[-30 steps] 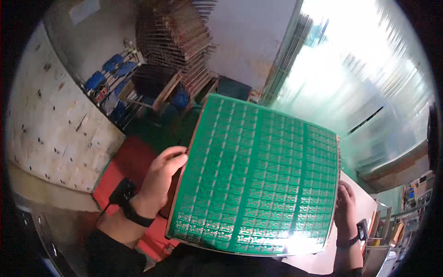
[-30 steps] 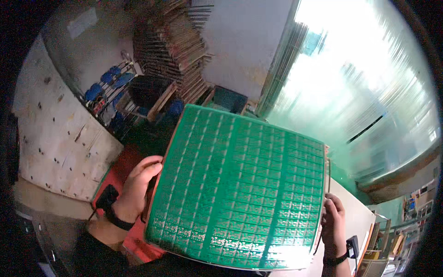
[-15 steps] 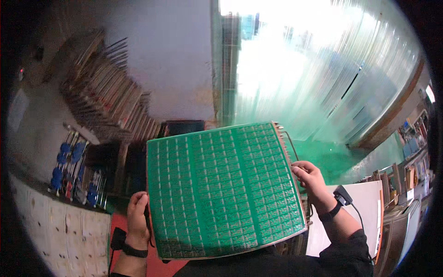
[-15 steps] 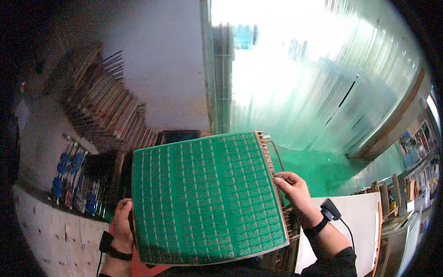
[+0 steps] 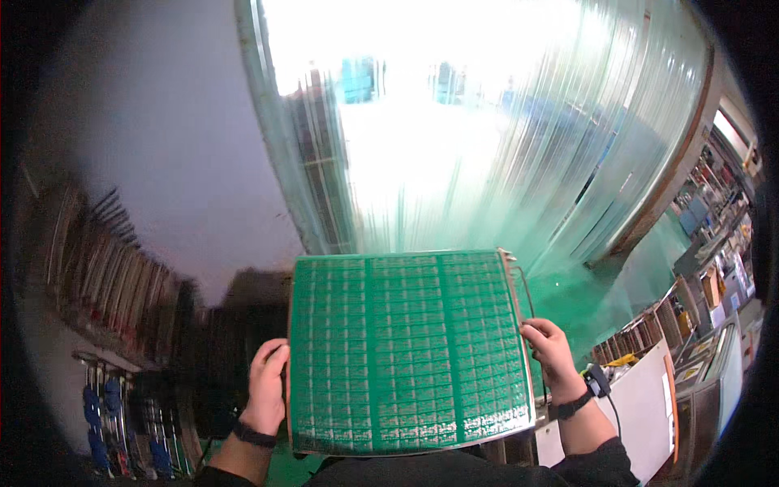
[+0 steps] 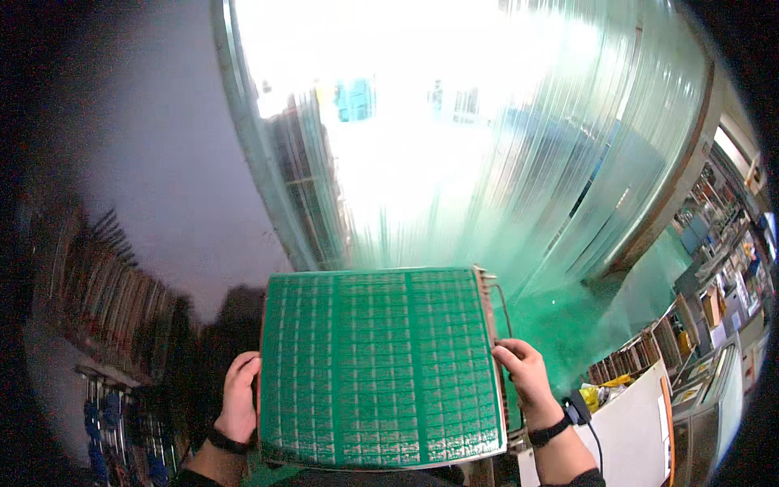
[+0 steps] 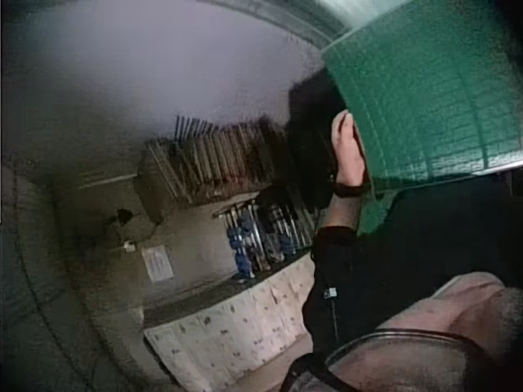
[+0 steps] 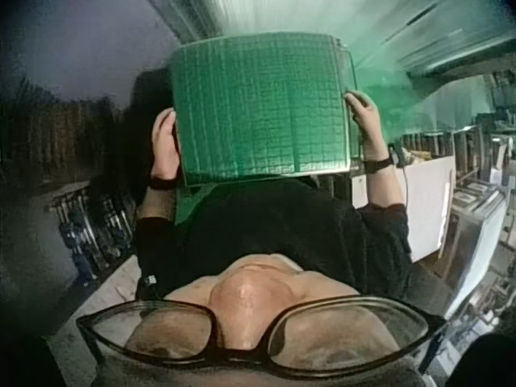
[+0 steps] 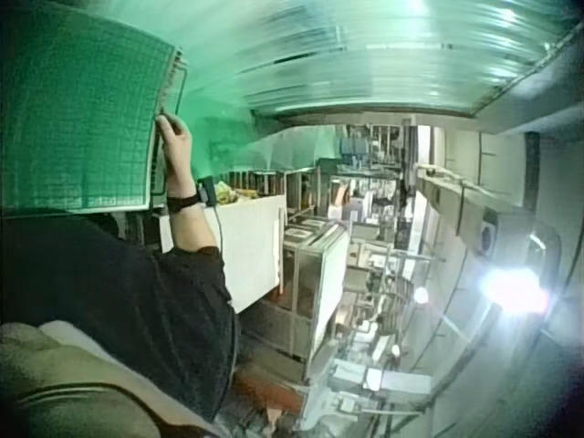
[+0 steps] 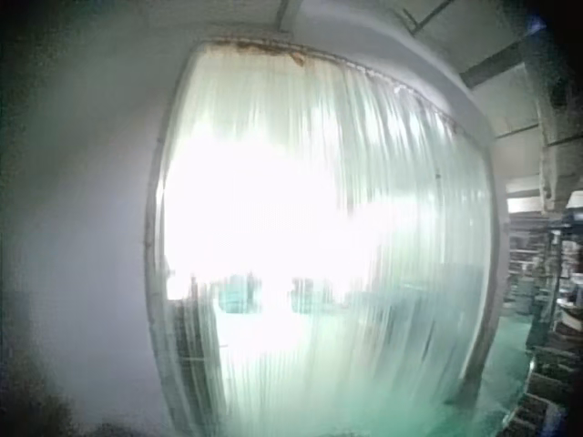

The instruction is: Transferring processed circuit board plates from a conveyor belt into a storage rack and moving trays across a factory floor.

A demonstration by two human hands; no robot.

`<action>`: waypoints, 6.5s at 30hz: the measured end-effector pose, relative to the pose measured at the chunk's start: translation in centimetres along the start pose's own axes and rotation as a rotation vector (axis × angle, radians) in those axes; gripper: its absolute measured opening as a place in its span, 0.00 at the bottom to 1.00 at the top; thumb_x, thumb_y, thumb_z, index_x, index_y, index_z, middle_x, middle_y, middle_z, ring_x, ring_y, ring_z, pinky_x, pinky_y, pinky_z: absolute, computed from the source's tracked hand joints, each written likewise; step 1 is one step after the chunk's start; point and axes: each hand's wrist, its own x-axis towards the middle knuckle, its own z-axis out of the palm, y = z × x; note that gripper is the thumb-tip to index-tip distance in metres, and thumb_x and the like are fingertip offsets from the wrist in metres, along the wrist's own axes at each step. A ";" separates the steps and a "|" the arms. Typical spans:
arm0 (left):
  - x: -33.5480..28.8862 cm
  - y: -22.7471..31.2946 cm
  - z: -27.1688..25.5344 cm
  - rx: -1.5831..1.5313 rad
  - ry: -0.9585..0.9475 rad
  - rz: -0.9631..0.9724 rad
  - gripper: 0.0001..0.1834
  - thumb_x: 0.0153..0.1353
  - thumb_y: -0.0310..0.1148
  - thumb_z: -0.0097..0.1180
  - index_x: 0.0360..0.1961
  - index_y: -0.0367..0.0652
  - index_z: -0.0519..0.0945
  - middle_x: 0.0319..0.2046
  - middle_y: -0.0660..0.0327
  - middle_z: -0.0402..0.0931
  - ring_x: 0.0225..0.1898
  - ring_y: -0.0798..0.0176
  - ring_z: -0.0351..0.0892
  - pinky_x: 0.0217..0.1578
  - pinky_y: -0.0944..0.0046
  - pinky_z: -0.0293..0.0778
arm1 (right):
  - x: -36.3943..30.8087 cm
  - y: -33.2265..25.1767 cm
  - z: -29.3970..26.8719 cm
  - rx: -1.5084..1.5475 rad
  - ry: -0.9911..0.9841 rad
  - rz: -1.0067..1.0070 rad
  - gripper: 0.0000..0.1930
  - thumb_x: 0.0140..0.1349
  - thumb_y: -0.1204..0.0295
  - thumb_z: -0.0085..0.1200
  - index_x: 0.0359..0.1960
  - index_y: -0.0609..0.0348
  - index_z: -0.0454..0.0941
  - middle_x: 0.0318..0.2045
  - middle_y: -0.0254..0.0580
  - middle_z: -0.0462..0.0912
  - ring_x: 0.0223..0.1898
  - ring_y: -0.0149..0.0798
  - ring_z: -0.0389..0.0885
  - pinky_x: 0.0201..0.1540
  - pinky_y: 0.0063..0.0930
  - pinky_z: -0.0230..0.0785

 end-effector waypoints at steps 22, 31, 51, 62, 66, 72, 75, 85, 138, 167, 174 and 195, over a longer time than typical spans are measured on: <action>7.7 -1.9 -2.6 -0.062 -0.208 0.165 0.11 0.73 0.32 0.53 0.50 0.36 0.77 0.37 0.64 0.79 0.34 0.73 0.77 0.36 0.71 0.75 | -4.4 3.1 3.8 0.036 0.221 -0.163 0.22 0.67 0.64 0.61 0.59 0.61 0.74 0.33 0.26 0.78 0.28 0.19 0.70 0.26 0.16 0.55; 9.1 -1.5 -3.3 0.074 -0.363 0.117 0.12 0.72 0.32 0.55 0.51 0.36 0.77 0.39 0.64 0.79 0.40 0.75 0.77 0.42 0.72 0.74 | -8.5 7.9 4.9 0.221 0.474 -0.278 0.20 0.71 0.63 0.57 0.58 0.63 0.73 0.28 0.26 0.77 0.21 0.21 0.69 0.21 0.17 0.57; 7.7 2.5 -1.0 0.225 -0.255 0.128 0.16 0.69 0.35 0.60 0.54 0.39 0.78 0.32 0.65 0.78 0.33 0.74 0.77 0.36 0.71 0.75 | -3.2 6.9 3.5 0.276 0.091 -0.178 0.17 0.75 0.62 0.51 0.57 0.60 0.75 0.27 0.25 0.77 0.18 0.17 0.64 0.15 0.15 0.53; 4.2 3.8 -0.2 0.271 -0.254 0.120 0.15 0.67 0.32 0.60 0.52 0.38 0.78 0.38 0.62 0.80 0.39 0.72 0.79 0.40 0.70 0.77 | -10.5 11.0 0.7 0.181 0.087 0.007 0.17 0.75 0.62 0.50 0.56 0.61 0.76 0.42 0.34 0.83 0.38 0.28 0.79 0.40 0.25 0.72; -2.1 -2.3 -2.0 0.202 -0.186 0.141 0.14 0.68 0.31 0.59 0.51 0.36 0.78 0.41 0.60 0.79 0.40 0.70 0.79 0.42 0.69 0.77 | -8.6 14.0 -2.1 0.061 0.017 -0.034 0.17 0.73 0.61 0.53 0.55 0.60 0.76 0.39 0.31 0.82 0.34 0.23 0.75 0.33 0.20 0.66; -8.0 -2.6 -0.4 0.137 0.136 0.128 0.11 0.68 0.30 0.58 0.48 0.37 0.79 0.39 0.62 0.79 0.38 0.72 0.77 0.40 0.68 0.76 | 2.6 8.2 -3.8 -0.064 -0.188 -0.105 0.19 0.68 0.60 0.59 0.54 0.59 0.78 0.36 0.26 0.81 0.31 0.19 0.70 0.27 0.15 0.59; -12.3 -4.9 -0.2 0.074 0.333 0.164 0.11 0.69 0.29 0.56 0.50 0.37 0.78 0.40 0.62 0.79 0.39 0.71 0.77 0.42 0.68 0.76 | 3.4 4.7 -0.7 -0.036 -0.332 -0.032 0.21 0.62 0.59 0.62 0.52 0.57 0.80 0.37 0.25 0.81 0.33 0.19 0.71 0.31 0.16 0.59; -9.5 -12.5 3.3 -0.047 0.480 0.181 0.11 0.71 0.30 0.54 0.50 0.37 0.76 0.39 0.61 0.79 0.38 0.70 0.79 0.40 0.68 0.77 | 15.2 8.3 1.1 -0.153 -0.482 -0.085 0.16 0.63 0.59 0.63 0.48 0.53 0.83 0.34 0.24 0.81 0.31 0.21 0.71 0.30 0.18 0.59; 47.1 -27.6 -33.4 0.322 0.338 -0.453 0.28 0.69 0.60 0.52 0.54 0.48 0.78 0.40 0.74 0.78 0.40 0.73 0.73 0.44 0.68 0.66 | 26.3 44.7 41.3 0.272 -0.089 0.741 0.09 0.69 0.63 0.55 0.42 0.53 0.73 0.31 0.30 0.74 0.32 0.29 0.73 0.36 0.26 0.65; 17.1 -28.0 3.7 0.442 0.064 -0.256 0.30 0.66 0.24 0.53 0.69 0.36 0.63 0.60 0.54 0.74 0.60 0.58 0.74 0.64 0.56 0.68 | 32.0 35.0 7.6 0.691 -0.697 0.720 0.20 0.71 0.69 0.54 0.61 0.65 0.71 0.53 0.46 0.81 0.52 0.39 0.81 0.59 0.38 0.74; 18.5 -32.8 30.9 0.455 -0.353 -0.400 0.31 0.71 0.36 0.57 0.71 0.41 0.64 0.54 0.55 0.77 0.47 0.66 0.79 0.46 0.68 0.74 | 39.6 23.4 -30.8 0.771 -0.132 0.157 0.12 0.70 0.67 0.55 0.49 0.61 0.78 0.45 0.40 0.84 0.44 0.39 0.84 0.49 0.40 0.79; 28.4 -35.7 34.0 1.231 -0.442 -0.207 0.27 0.63 0.45 0.60 0.59 0.40 0.78 0.49 0.48 0.84 0.52 0.49 0.84 0.53 0.55 0.77 | 54.8 19.3 -58.5 1.032 0.736 -0.333 0.12 0.75 0.72 0.48 0.56 0.62 0.74 0.51 0.45 0.80 0.49 0.40 0.80 0.57 0.37 0.76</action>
